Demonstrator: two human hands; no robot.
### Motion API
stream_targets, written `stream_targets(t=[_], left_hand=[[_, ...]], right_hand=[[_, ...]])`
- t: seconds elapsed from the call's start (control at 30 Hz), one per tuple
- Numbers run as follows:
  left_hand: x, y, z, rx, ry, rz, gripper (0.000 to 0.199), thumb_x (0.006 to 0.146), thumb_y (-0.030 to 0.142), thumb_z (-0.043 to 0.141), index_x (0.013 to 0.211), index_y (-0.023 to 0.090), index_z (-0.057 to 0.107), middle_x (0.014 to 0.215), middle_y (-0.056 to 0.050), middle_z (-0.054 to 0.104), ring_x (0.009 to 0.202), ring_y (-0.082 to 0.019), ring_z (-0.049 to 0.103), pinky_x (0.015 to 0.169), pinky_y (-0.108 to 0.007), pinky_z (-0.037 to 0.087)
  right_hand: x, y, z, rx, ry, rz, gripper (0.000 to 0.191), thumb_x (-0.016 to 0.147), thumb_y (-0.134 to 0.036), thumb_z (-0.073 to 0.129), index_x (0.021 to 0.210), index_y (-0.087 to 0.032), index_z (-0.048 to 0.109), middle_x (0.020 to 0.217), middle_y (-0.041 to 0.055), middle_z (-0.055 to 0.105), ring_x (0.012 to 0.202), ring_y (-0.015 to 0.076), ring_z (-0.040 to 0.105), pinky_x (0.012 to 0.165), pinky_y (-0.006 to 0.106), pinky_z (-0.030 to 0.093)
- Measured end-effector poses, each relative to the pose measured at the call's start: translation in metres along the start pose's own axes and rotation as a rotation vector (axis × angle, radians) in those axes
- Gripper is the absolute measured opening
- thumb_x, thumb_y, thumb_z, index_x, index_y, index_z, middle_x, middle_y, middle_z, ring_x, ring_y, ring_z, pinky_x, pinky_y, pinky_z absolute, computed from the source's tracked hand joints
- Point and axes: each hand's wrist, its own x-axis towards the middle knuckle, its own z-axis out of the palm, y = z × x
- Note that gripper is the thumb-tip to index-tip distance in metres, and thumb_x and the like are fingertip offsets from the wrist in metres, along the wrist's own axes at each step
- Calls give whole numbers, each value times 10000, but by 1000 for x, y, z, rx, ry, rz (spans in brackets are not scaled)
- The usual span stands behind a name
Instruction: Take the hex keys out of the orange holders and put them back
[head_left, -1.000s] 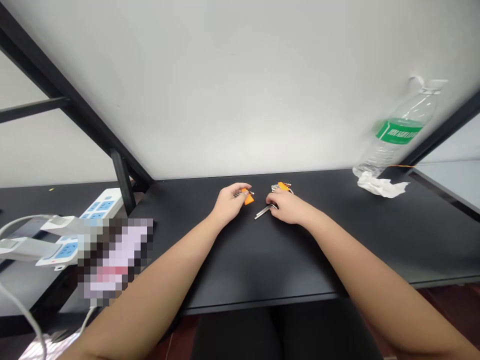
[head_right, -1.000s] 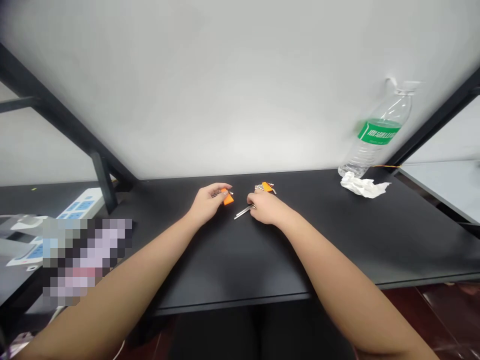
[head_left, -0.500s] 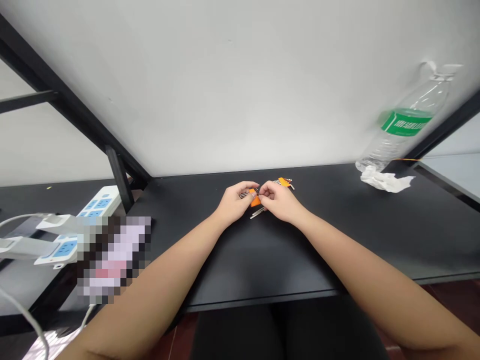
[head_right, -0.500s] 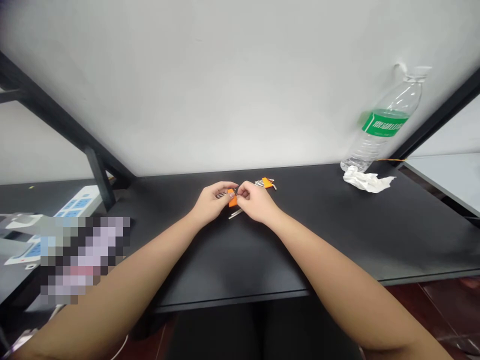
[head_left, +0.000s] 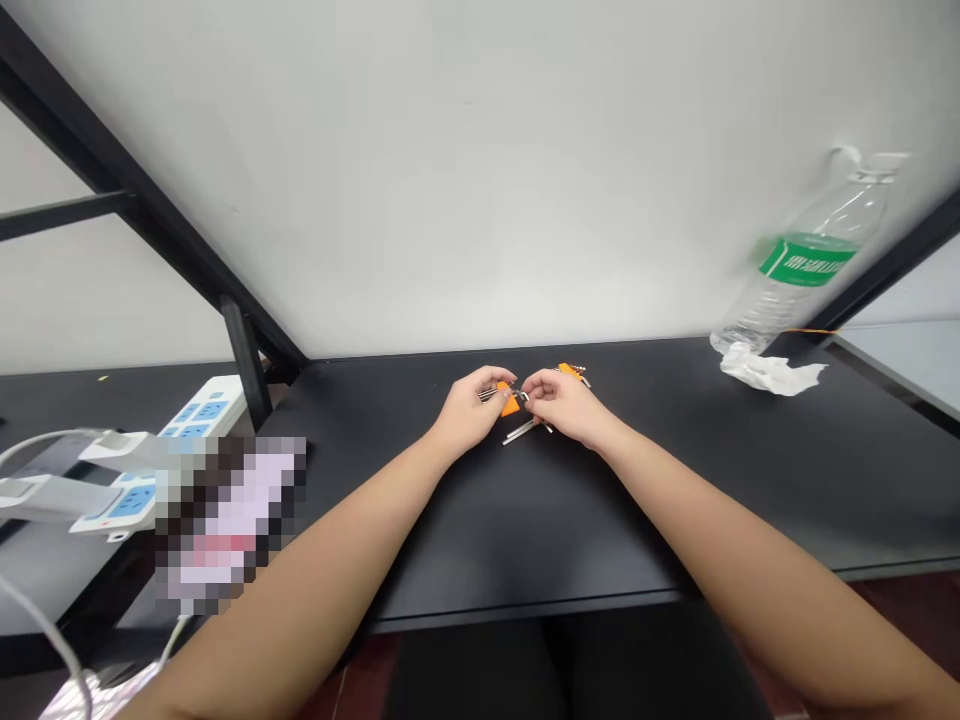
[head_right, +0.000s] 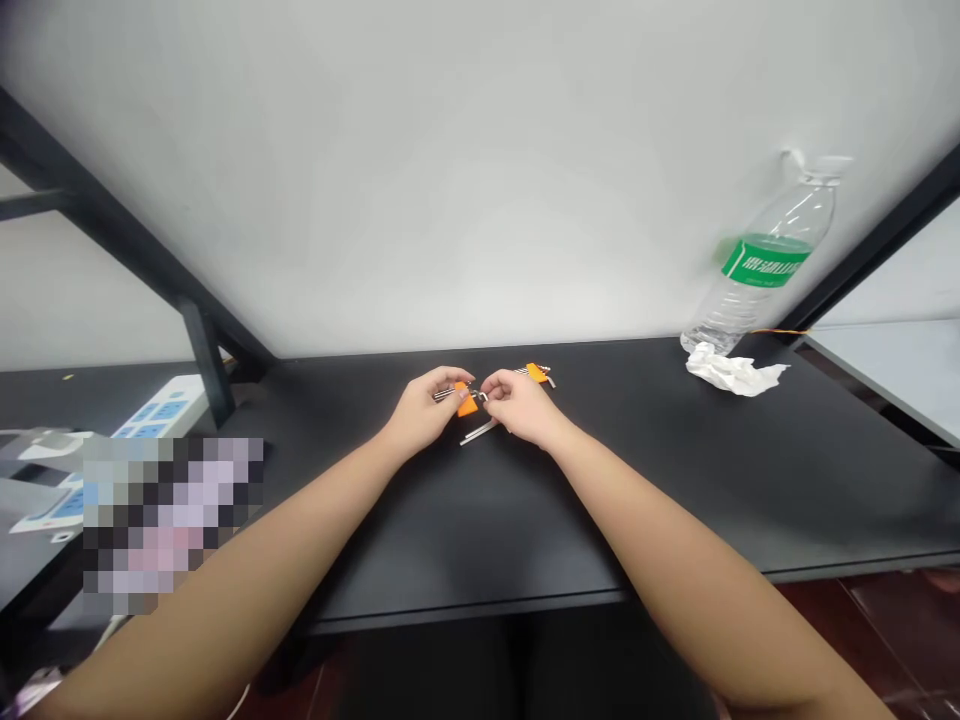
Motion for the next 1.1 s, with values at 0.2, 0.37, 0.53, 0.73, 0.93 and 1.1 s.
stream_targets(t=[0.2, 0.37, 0.53, 0.73, 0.93, 1.1], left_hand=[[2, -1, -3, -26, 56, -39, 200, 859, 275, 642, 1028, 187, 704, 1033, -67, 752, 965, -209, 717, 918, -356, 562], [2, -3, -7, -68, 80, -60, 229, 855, 303, 649, 1047, 186, 694, 1027, -75, 752, 961, -218, 721, 882, -352, 564], [1, -3, -7, -116, 77, -90, 238, 854, 292, 652, 1062, 185, 690, 982, -69, 747, 907, -203, 716, 857, -341, 561], [1, -4, -6, -138, 53, -80, 258, 861, 323, 660, 1071, 175, 687, 991, -70, 734, 885, -194, 704, 828, -330, 560], [0, -1, -5, -164, 25, -92, 256, 864, 329, 668, 1072, 182, 685, 989, -65, 737, 892, -194, 706, 837, -329, 558], [-1, 1, -3, -177, 1, -86, 277, 870, 356, 672, 1087, 186, 678, 954, -56, 731, 877, -193, 706, 829, -329, 560]], right_hand=[[3, -3, -15, -533, 206, -81, 166, 730, -102, 589, 862, -202, 608, 777, -13, 645, 732, 151, 584, 699, 277, 437], [-1, -5, -20, -766, 25, -141, 79, 796, -122, 582, 826, -194, 575, 850, 38, 656, 771, 170, 570, 690, 286, 407], [-16, -12, -20, -851, -84, -224, 55, 882, -210, 595, 834, -186, 606, 957, 77, 652, 855, 193, 582, 755, 308, 427], [-23, -13, -12, -863, -171, -283, 134, 877, -202, 634, 1009, -187, 653, 1088, 90, 618, 964, 207, 583, 785, 298, 435], [-26, -15, -10, -969, -117, -140, 98, 809, -104, 582, 863, -186, 586, 981, 81, 613, 785, 182, 559, 650, 293, 380], [-21, -19, -13, -628, 38, -236, 105, 871, -246, 590, 967, -205, 596, 976, 50, 643, 843, 188, 595, 731, 312, 453]])
